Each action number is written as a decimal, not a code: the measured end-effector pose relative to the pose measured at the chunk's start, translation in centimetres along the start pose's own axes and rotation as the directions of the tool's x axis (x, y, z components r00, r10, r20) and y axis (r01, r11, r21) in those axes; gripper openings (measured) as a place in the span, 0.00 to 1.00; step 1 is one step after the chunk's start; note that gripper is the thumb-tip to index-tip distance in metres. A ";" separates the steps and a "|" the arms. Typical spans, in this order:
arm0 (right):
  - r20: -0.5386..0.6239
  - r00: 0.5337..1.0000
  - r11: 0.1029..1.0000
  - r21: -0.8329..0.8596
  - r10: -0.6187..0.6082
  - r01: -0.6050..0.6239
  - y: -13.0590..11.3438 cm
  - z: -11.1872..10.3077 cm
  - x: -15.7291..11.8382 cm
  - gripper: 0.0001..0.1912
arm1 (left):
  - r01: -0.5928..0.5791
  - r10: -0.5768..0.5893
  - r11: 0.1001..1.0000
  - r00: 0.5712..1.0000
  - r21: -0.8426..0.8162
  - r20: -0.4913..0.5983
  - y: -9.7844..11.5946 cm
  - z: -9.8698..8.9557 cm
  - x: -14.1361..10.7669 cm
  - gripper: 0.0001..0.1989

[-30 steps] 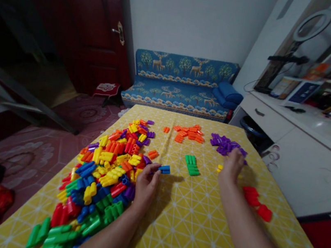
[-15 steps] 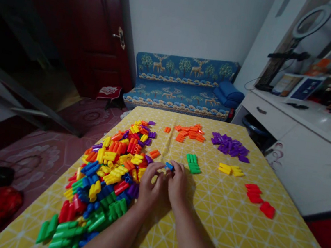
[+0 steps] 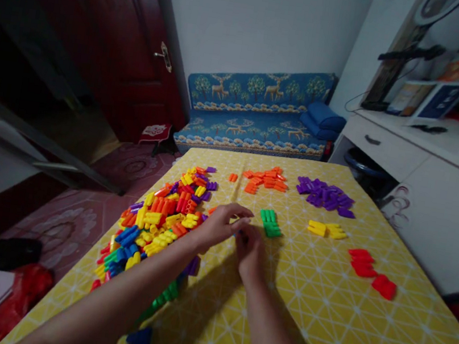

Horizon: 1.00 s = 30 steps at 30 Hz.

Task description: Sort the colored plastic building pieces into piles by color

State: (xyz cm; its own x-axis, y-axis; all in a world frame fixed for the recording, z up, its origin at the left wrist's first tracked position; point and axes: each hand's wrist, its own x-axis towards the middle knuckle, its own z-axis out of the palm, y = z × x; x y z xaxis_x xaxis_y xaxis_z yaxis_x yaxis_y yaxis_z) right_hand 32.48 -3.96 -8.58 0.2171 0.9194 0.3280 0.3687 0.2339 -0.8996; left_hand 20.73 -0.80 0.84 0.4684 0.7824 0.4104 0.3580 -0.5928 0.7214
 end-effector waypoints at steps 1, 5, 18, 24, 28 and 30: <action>-0.009 1.000 1.000 0.012 -0.010 0.010 -0.1 0.0 -0.1 0.09 | -0.011 0.012 0.997 1.000 0.082 -0.001 -1.3 -0.6 0.7 0.10; 0.006 1.000 1.000 0.023 -0.012 0.012 -0.6 0.0 -0.3 0.09 | 0.022 -0.035 0.941 0.999 0.338 0.034 -6.1 -3.1 3.2 0.11; 0.053 0.999 1.000 0.023 -0.001 0.000 -1.4 0.0 -0.3 0.08 | 0.230 -0.538 0.488 0.839 0.842 0.083 -11.5 -6.2 6.8 0.25; 0.075 0.997 1.000 -0.005 -0.012 0.012 -1.7 -0.1 -0.3 0.08 | 0.189 -0.500 0.487 0.861 0.852 0.095 -10.4 -8.3 10.2 0.24; 0.078 0.997 1.000 -0.020 -0.005 0.007 -1.5 0.0 -0.4 0.08 | 0.235 -0.406 0.436 0.913 0.869 -0.044 -12.7 -10.1 12.2 0.21; 0.074 0.997 0.999 -0.031 -0.006 0.008 -1.5 0.0 -0.4 0.08 | 0.288 -0.441 0.425 0.894 0.858 -0.081 -14.5 -10.7 12.7 0.28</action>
State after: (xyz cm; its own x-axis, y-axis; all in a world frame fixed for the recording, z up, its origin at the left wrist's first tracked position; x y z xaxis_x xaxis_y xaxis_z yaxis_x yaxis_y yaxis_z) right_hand 31.89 -4.66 -7.35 0.1475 0.9390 0.3107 0.3987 0.2311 -0.8875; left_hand 12.85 19.78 1.61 0.1952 0.9763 0.0939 0.9802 -0.1908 -0.0536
